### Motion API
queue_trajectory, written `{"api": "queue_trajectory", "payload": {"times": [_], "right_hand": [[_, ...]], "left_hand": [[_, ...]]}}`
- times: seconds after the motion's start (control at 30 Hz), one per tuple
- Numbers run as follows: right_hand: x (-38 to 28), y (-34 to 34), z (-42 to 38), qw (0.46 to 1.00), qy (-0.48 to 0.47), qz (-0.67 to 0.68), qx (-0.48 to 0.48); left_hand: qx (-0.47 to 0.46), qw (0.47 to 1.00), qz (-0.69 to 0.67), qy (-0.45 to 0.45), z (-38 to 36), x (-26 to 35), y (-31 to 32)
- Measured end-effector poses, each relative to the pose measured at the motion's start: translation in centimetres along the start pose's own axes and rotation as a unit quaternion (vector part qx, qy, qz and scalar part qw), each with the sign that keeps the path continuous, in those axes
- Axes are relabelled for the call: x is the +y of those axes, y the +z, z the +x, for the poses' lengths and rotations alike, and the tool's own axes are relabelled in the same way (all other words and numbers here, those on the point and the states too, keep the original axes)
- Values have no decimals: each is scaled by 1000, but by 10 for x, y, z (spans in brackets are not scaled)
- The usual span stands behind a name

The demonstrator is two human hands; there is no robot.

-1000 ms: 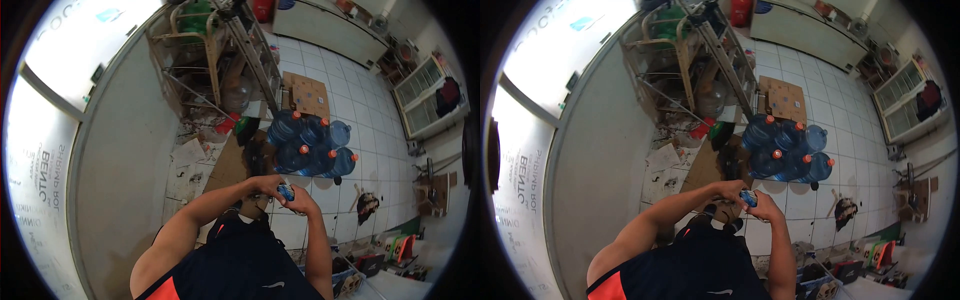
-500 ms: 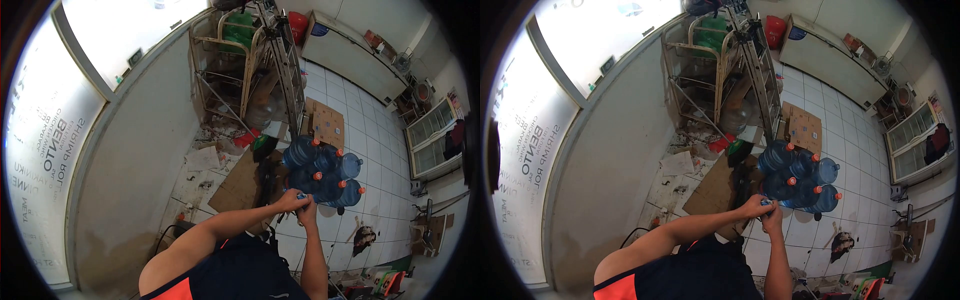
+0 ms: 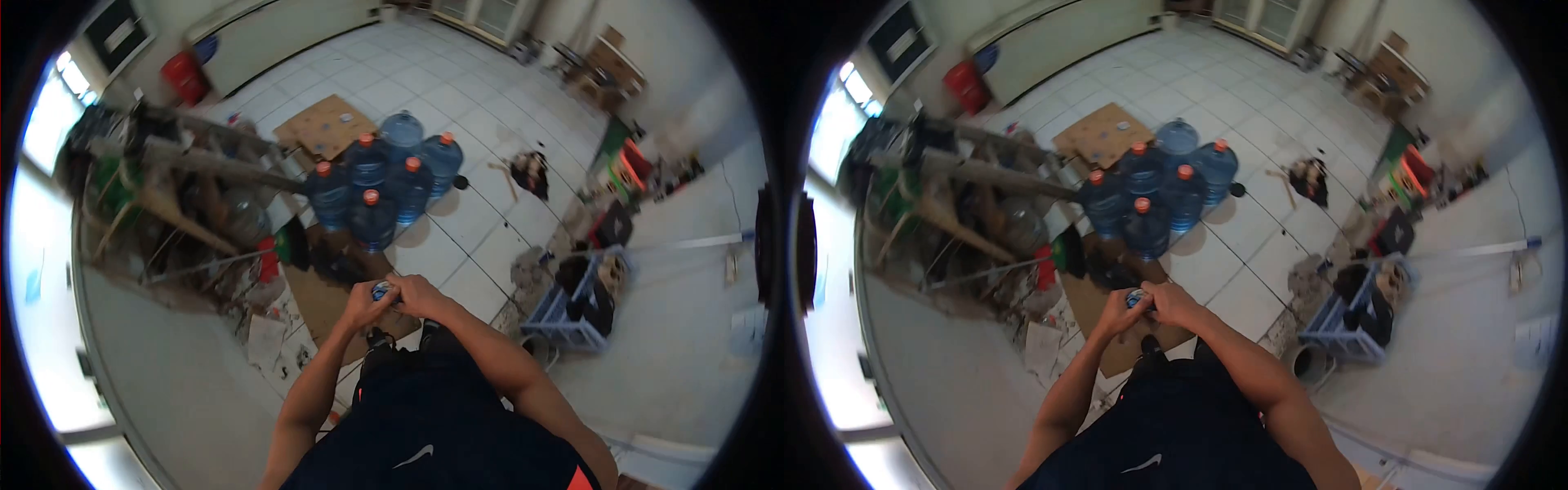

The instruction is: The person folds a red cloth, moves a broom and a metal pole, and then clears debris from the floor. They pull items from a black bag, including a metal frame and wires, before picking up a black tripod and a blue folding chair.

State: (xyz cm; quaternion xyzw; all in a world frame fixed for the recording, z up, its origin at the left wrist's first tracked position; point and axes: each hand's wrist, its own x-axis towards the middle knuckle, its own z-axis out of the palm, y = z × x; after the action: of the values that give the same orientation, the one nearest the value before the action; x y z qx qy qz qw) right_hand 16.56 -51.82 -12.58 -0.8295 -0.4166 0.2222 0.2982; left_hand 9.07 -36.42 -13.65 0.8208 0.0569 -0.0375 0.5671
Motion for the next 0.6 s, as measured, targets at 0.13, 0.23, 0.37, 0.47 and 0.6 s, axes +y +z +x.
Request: {"api": "queue_trajectory", "payload": {"times": [0.13, 0.23, 0.37, 0.47, 0.6], "right_hand": [[37, -5, -29, 999, 34, 0, 10], [72, -14, -52, 998, 51, -8, 31], [121, -45, -82, 992, 119, -13, 52], [190, -69, -103, 977, 182, 3, 107], [285, -131, -147, 933, 309, 69, 169]], "left_hand": [[-146, 974, 167, 38, 26, 16, 18], [-184, 946, 244, 106, 50, 18, 49], [-260, 900, 333, 103, 109, 13, 106], [-231, 877, 380, 180, 150, 69, 148], [-148, 924, 282, 210, 229, 116, 206]]}}
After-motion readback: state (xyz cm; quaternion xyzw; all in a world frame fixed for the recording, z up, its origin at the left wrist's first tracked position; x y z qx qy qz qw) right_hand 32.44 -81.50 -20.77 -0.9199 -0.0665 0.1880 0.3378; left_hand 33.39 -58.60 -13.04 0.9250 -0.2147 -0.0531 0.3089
